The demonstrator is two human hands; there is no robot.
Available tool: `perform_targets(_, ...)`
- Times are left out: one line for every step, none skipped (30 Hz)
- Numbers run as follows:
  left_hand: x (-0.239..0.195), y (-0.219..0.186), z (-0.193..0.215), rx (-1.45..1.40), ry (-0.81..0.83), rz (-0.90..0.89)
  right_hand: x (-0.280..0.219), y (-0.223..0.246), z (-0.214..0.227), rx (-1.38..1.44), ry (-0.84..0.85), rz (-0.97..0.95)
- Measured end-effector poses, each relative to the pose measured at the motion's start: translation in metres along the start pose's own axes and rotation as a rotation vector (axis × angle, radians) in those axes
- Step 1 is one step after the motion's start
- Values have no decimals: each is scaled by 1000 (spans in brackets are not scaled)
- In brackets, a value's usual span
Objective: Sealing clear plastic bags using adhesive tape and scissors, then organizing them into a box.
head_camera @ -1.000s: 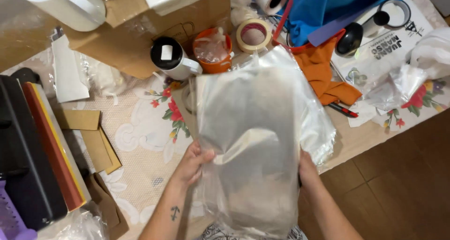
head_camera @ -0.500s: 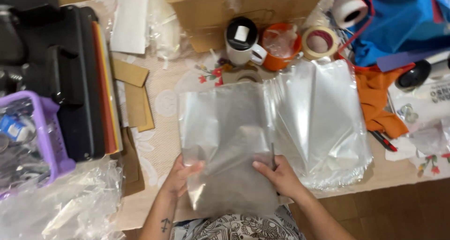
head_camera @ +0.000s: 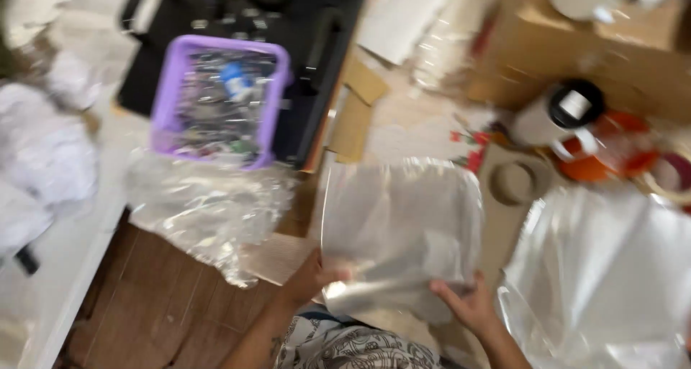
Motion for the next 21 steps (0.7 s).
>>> perform_targets(-19, -15, -3, -37, 199, -192, -6, -1, 1, -43, 42, 176)
perform_targets(-31, 11, 14, -52, 157, -204, -2, 6, -10, -50, 81, 199)
perform_targets(-42, 43, 30, 55, 67, -36, -6, 18, -23, -70, 238, 454)
perform_targets(-54, 77, 45, 157, -20, 136, -13, 28, -35, -85, 397, 707)
perform_targets(-70, 79, 52, 145, -38, 129, -18, 78, -54, -89, 415, 720)
perform_targets(-86, 82, 64, -30, -219, 122, -26, 130, -73, -44, 437, 833)
perform_targets(-98, 83, 84, -196, -396, 99, -33, 183, -98, 5, 446, 956)
perform_targets(-111, 53, 99, -200, -409, 79, -28, 202, -120, 4, 452, 979)
perform_targets(-130, 31, 113, -359, -527, 155, -28, 217, -144, -51, 576, 913)
perform_targets(-150, 12, 129, -522, -640, 231, -28, 231, -172, -109, 697, 844)
perform_targets(-149, 53, 163, -544, -668, 226, -25, 243, -199, -109, 732, 857)
perform_targets(-148, 88, 201, -684, -668, -109, -20, 252, -231, -155, 809, 747)
perform_targets(-153, 124, 238, -799, -654, -445, -20, 260, -264, -202, 879, 629)
perform_targets(-171, 133, 265, -810, -684, -448, -22, 264, -296, -205, 910, 634)
perform_targets(-182, 139, 293, -821, -683, -464, -17, 264, -329, -494, 922, 558)
perform_targets(-194, 144, 322, -831, -683, -480, -12, 265, -362, -783, 917, 481)
perform_targets(-211, 141, 344, -851, -721, -488, -16, 279, -391, -799, 952, 500)
perform_targets(-227, 135, 365, -919, -649, -570, -22, 292, -421, -758, 997, 485)
perform_targets(-246, 135, 381, -984, -586, -647, -29, 299, -449, -714, 1054, 463)
perform_targets(-261, 159, 399, -1003, -635, -651, -39, 310, -475, -729, 1103, 474)
perform_targets(-276, 185, 420, -1055, -859, -622, -46, 323, -499, -760, 1095, 514)
Point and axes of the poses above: each hand's wrist, its own x-axis towards the middle knuckle, its own z-axis out of the back of the hand, y = z × x, the point moved 3 cm from there along x, towards the middle knuckle, and after that the axes turned 3 degrees about -z, right-handed, at the moved point
